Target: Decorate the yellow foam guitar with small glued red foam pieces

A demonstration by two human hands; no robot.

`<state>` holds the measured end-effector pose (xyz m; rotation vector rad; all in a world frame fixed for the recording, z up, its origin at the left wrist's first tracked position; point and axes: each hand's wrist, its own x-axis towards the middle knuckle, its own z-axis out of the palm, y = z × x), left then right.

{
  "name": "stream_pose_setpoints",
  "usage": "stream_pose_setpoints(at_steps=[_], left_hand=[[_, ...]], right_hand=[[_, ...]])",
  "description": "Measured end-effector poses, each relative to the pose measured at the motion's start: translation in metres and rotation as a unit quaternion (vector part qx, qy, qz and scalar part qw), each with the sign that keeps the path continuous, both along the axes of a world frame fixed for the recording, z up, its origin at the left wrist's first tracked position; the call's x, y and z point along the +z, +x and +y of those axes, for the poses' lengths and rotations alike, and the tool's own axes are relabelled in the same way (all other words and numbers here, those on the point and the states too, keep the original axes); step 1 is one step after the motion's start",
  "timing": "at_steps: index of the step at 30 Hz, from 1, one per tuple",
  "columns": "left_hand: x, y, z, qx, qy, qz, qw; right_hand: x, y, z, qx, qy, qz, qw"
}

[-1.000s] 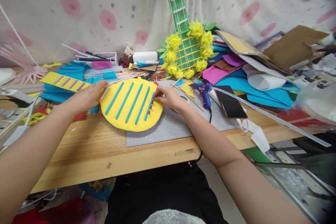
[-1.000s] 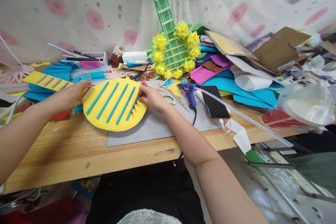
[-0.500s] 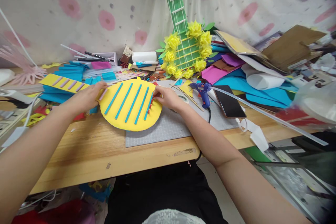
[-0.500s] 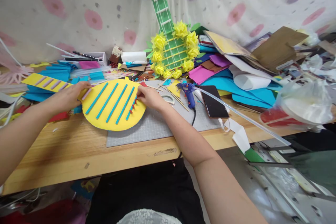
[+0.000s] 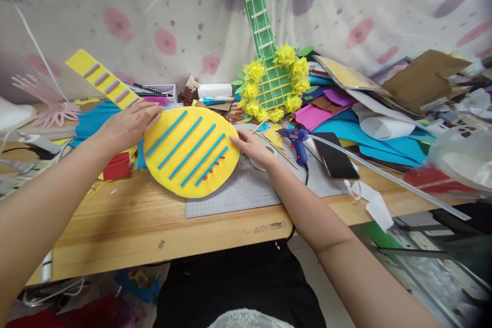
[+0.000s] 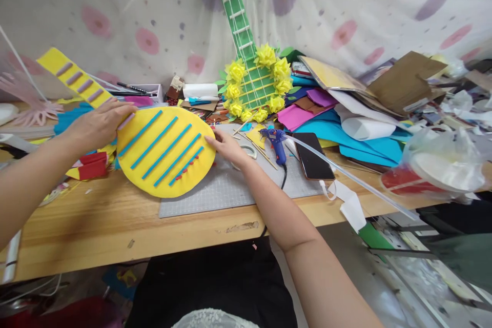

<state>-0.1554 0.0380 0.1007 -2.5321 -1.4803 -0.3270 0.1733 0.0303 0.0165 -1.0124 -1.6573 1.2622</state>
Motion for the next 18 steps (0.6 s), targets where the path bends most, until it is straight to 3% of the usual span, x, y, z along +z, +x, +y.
stream_pose_setpoints(at_steps=[5,9,12,14,18], left_hand=[[0.010,0.005,0.000,-0.012,0.087,-0.045,0.995],[0.003,0.000,-0.009,0.089,0.139,-0.106,0.981],[-0.011,-0.001,-0.018,0.170,0.163,-0.204,0.950],[-0.023,0.003,-0.022,0.208,0.160,-0.333,0.906],[-0.049,0.023,-0.026,0.271,0.055,-0.607,0.745]], right_hand=[[-0.007,-0.005,-0.007,0.038,-0.076,0.068,0.994],[-0.008,-0.001,-0.008,0.036,-0.080,0.099,0.991],[-0.009,0.000,-0.008,0.039,-0.091,0.101,0.990],[-0.010,-0.001,-0.008,0.036,-0.093,0.101,0.990],[-0.015,-0.002,-0.007,0.023,-0.095,0.106,0.990]])
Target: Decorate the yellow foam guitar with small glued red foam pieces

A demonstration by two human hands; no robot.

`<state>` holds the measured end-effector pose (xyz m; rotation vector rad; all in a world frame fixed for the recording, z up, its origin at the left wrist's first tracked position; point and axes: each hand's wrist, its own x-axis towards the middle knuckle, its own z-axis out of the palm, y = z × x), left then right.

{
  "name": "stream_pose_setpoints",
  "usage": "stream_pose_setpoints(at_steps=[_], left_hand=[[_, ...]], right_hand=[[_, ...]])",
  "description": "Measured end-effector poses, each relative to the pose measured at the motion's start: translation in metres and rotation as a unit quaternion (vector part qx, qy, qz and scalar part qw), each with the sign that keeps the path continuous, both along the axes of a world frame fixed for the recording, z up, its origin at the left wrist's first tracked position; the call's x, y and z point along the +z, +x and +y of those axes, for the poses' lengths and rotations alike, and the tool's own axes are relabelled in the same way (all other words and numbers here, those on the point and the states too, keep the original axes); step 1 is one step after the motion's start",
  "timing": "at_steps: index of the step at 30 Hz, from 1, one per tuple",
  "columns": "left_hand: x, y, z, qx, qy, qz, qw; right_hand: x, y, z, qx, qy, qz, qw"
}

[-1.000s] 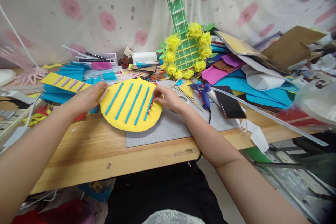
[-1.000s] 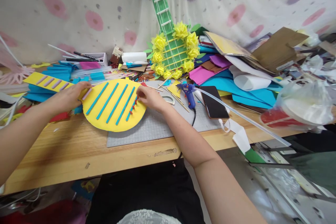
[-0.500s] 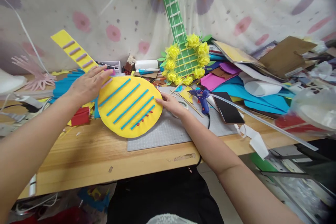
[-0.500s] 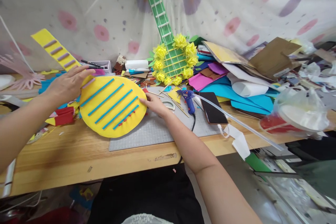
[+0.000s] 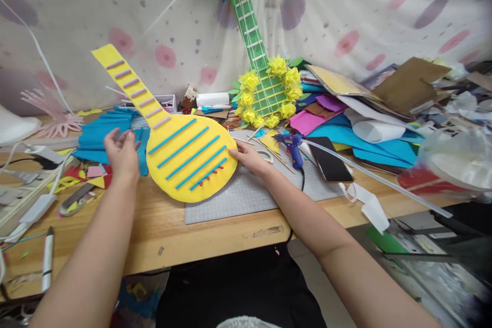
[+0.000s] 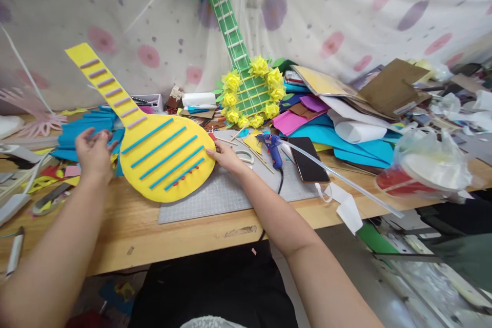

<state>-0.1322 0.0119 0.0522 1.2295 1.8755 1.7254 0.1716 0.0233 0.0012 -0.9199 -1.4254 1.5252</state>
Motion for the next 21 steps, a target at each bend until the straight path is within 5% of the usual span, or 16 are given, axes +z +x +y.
stream_pose_setpoints(at_steps=[3,8,16,21], left_hand=[[-0.019,0.020,-0.003,-0.022,-0.017,-0.086,0.996],[-0.044,0.047,-0.011,-0.059,0.021,-0.061,0.996],[-0.051,0.068,-0.022,-0.164,0.009,-0.036,0.986],[-0.064,0.062,-0.017,-0.185,0.080,-0.178,0.963]], right_hand=[[-0.004,0.001,0.002,-0.018,-0.011,0.006,1.000],[-0.008,0.002,0.006,-0.057,0.003,0.017,0.998],[-0.011,-0.003,0.006,-0.071,-0.015,0.011,0.997],[-0.013,-0.004,0.006,-0.089,-0.009,-0.027,0.996]])
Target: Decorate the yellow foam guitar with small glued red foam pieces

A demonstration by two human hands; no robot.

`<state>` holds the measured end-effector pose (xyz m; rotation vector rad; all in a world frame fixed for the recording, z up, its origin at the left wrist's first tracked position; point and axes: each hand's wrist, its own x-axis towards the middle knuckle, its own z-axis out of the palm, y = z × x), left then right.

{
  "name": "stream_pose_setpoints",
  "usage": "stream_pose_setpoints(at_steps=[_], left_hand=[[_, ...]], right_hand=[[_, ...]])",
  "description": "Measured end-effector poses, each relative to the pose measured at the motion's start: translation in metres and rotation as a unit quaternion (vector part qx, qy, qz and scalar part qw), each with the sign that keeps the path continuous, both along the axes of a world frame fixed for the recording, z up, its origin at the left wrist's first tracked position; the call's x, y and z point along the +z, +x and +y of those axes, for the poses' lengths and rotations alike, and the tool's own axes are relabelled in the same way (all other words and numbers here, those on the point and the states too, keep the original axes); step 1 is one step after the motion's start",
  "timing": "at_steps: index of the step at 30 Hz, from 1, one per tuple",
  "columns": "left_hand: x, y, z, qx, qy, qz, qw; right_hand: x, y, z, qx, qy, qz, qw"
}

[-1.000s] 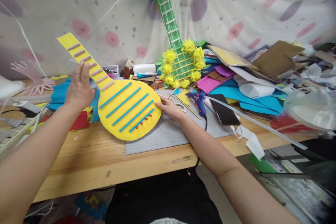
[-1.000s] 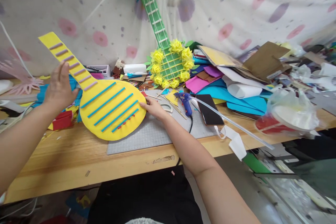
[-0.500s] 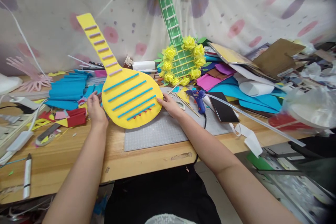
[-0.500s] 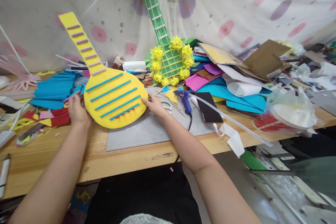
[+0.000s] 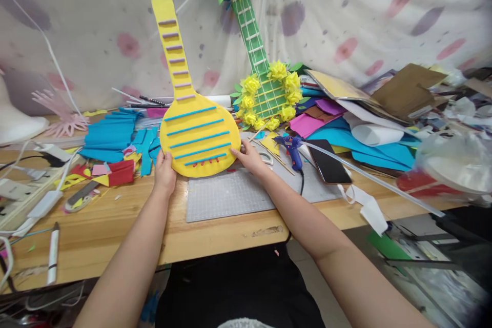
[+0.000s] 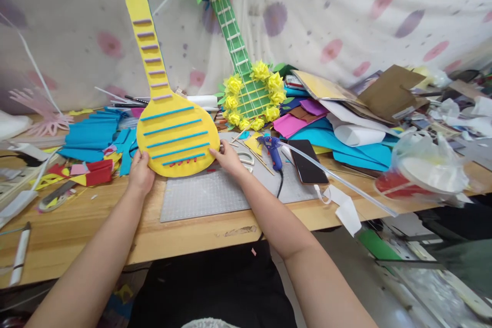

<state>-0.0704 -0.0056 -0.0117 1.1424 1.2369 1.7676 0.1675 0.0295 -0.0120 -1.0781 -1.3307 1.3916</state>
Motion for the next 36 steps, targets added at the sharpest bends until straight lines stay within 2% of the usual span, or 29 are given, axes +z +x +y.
stream_pose_setpoints(at_steps=[2,4,11,15,22,27,33,36], left_hand=[[-0.006,-0.003,0.004,-0.004,0.016,-0.047,0.999],[-0.010,-0.005,0.006,0.001,0.023,-0.055,0.998],[-0.009,-0.006,0.006,0.027,0.058,-0.008,0.998],[-0.010,-0.007,0.006,0.034,0.047,0.016,0.998],[-0.006,-0.005,0.003,0.036,0.036,0.035,0.998],[-0.004,-0.003,0.002,0.041,0.031,0.031,0.998],[-0.011,-0.006,0.002,0.107,-0.032,0.059,0.992],[-0.016,-0.010,0.003,0.130,-0.036,0.083,0.987]], right_hand=[[0.000,-0.001,0.001,-0.004,-0.003,-0.004,1.000],[-0.001,-0.002,0.003,-0.005,-0.009,0.000,1.000],[0.001,-0.004,0.003,-0.003,-0.047,0.016,0.999],[0.001,-0.003,0.001,0.006,-0.059,-0.005,0.998],[0.000,0.001,0.001,0.001,-0.038,-0.063,0.997],[0.005,0.001,-0.004,0.007,-0.038,-0.063,0.997],[0.010,0.003,-0.007,0.018,-0.047,-0.113,0.992],[0.012,0.006,-0.009,0.037,-0.042,-0.143,0.988]])
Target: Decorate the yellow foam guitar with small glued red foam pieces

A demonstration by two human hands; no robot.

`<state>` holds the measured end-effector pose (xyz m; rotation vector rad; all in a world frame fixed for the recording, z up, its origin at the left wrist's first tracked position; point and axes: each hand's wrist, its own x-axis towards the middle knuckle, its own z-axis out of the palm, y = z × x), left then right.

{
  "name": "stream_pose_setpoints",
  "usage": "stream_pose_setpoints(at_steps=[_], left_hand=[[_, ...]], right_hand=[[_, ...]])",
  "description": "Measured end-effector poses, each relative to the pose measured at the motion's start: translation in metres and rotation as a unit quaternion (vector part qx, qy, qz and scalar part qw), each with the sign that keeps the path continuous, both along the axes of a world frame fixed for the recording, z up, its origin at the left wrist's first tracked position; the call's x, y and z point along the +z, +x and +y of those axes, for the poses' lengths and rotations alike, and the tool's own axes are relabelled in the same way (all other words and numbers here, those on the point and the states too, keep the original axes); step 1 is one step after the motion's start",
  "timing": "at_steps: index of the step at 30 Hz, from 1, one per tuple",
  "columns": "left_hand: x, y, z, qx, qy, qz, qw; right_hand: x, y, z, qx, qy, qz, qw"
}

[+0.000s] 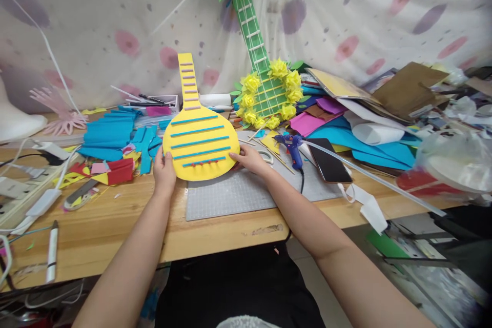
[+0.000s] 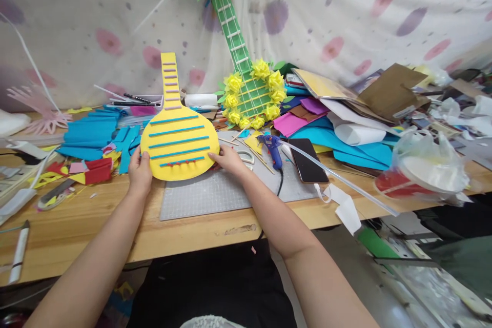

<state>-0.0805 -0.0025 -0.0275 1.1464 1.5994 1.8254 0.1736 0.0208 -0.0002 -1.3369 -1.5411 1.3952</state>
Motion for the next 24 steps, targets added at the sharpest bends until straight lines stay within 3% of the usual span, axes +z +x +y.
stream_pose_setpoints(at_steps=[6,11,16,19,22,24], left_hand=[[0.005,0.001,-0.004,0.041,-0.022,0.004,0.999],[0.013,-0.007,-0.013,0.155,-0.091,0.089,0.980],[0.012,-0.023,-0.008,0.175,-0.026,0.088,0.980],[0.016,-0.020,-0.009,0.214,0.010,0.143,0.966],[0.024,-0.010,-0.014,0.195,0.038,0.204,0.959],[0.028,-0.004,-0.018,0.178,0.047,0.228,0.956]], right_hand=[[0.000,0.000,-0.001,0.012,0.006,-0.009,1.000],[0.001,0.008,0.003,0.016,0.021,0.065,0.998],[-0.001,0.017,0.007,0.041,0.022,0.059,0.997],[-0.007,0.013,0.009,0.040,0.026,0.022,0.999],[-0.009,0.008,0.009,-0.006,0.066,-0.042,0.997],[-0.005,0.008,0.007,-0.062,0.136,-0.106,0.983]])
